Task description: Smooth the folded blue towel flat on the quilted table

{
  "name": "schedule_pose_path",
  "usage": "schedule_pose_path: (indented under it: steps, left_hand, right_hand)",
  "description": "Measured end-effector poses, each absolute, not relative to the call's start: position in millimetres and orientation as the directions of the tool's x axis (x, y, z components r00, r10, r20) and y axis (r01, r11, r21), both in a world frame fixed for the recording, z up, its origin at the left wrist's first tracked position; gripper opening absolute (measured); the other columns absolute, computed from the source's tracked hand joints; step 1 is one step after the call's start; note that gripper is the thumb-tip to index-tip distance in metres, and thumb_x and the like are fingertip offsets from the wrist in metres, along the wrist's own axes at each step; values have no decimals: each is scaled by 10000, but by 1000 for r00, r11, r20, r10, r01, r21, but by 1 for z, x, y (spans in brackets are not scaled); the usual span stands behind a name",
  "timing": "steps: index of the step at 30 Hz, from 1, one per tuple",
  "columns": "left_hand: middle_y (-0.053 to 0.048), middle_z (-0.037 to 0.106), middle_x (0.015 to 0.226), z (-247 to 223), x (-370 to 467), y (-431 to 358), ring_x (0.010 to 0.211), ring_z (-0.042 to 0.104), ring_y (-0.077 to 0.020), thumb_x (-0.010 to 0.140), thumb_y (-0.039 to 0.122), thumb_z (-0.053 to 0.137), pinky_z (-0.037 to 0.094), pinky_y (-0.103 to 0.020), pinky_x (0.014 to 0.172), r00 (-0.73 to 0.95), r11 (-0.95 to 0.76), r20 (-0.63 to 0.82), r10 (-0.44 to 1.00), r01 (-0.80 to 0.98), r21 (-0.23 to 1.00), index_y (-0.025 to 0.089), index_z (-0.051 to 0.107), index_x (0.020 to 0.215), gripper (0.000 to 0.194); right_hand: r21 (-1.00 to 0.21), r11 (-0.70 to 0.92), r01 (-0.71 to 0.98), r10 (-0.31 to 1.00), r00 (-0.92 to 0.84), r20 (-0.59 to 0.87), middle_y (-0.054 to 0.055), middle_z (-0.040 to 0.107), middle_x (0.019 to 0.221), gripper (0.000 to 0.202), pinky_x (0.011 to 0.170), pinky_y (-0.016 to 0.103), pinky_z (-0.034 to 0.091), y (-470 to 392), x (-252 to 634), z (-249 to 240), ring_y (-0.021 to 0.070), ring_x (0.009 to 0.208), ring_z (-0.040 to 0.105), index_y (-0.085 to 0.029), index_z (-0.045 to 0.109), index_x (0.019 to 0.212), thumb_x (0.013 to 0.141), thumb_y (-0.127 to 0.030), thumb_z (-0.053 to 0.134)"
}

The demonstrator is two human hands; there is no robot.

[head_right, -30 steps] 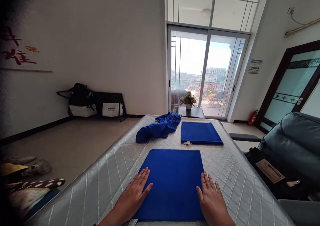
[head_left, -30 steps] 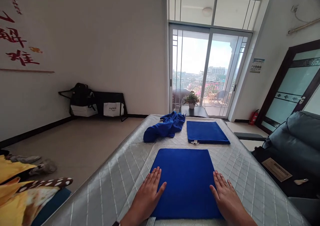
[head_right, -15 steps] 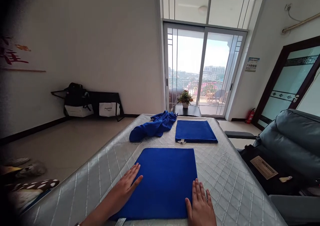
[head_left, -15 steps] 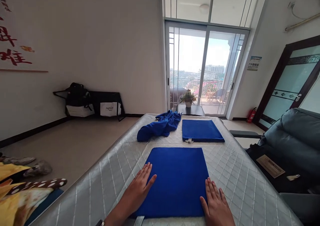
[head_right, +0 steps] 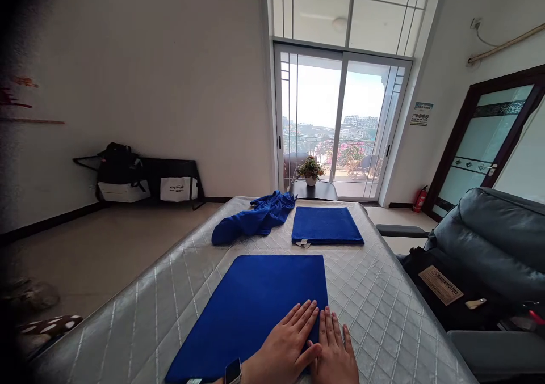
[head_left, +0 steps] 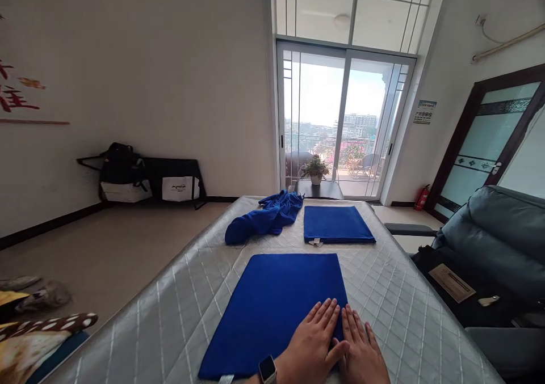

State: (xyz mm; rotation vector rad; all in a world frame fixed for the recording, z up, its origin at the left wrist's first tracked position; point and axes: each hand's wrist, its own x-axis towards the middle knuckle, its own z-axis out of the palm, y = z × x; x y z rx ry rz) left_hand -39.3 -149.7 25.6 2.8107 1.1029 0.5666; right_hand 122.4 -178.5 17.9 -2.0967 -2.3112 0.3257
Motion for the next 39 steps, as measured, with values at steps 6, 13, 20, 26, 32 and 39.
schedule_pose_path:
  steps: [6,13,20,26,32,39]
  left_hand:
    - [-28,269,1603,8,-125,-159,1445,327,-226,1004,552,311,347,-389,1158,534,-584,285,796,801,132,287,46,1550,662]
    - [-16,294,1590,-16,-221,-190,1415,386,-272,975,576,378,399,-428,1116,316,-352,275,908,932,91,303,43,1527,701]
    - [-44,334,1570,-37,-227,-188,1392,421,-287,949,605,413,384,-451,1127,307,-345,331,892,937,61,274,127,1540,735]
    - [-49,307,1576,-35,-226,-189,1403,405,-279,954,596,409,392,-425,1124,300,-345,342,891,935,79,258,126,1540,733]
    - [-53,300,1573,-32,-225,-190,1403,399,-290,952,596,420,408,-440,1115,286,-332,329,900,939,90,269,79,1524,742]
    - [-50,313,1576,-31,-225,-190,1387,429,-264,965,573,408,459,-402,1072,290,-324,329,899,944,54,264,-30,1513,767]
  right_hand:
    - [-158,59,986,989,-79,-126,8,106,1595,706,1220,463,128,-179,120,22,239,1484,111,-160,201,1542,968,-571,199]
    - [-173,62,983,994,-77,-80,15,134,1599,693,1215,477,141,-181,120,16,251,1484,131,-170,216,1543,968,-557,219]
    - [-95,52,994,993,-61,-103,27,114,1603,694,1216,466,132,-185,117,20,244,1486,134,-151,188,1544,975,-549,187]
    - [-8,85,996,986,-85,-146,113,240,1577,693,1207,504,125,-179,115,38,291,1474,194,-96,325,1507,962,-521,272]
    - [-32,141,990,986,-143,-83,122,194,1596,655,1204,471,116,-134,97,69,256,1484,167,-71,248,1526,994,-451,202]
    - [-158,60,986,995,-72,-71,40,76,1619,702,1217,447,52,-106,101,38,211,1499,48,-122,136,1553,986,-536,147]
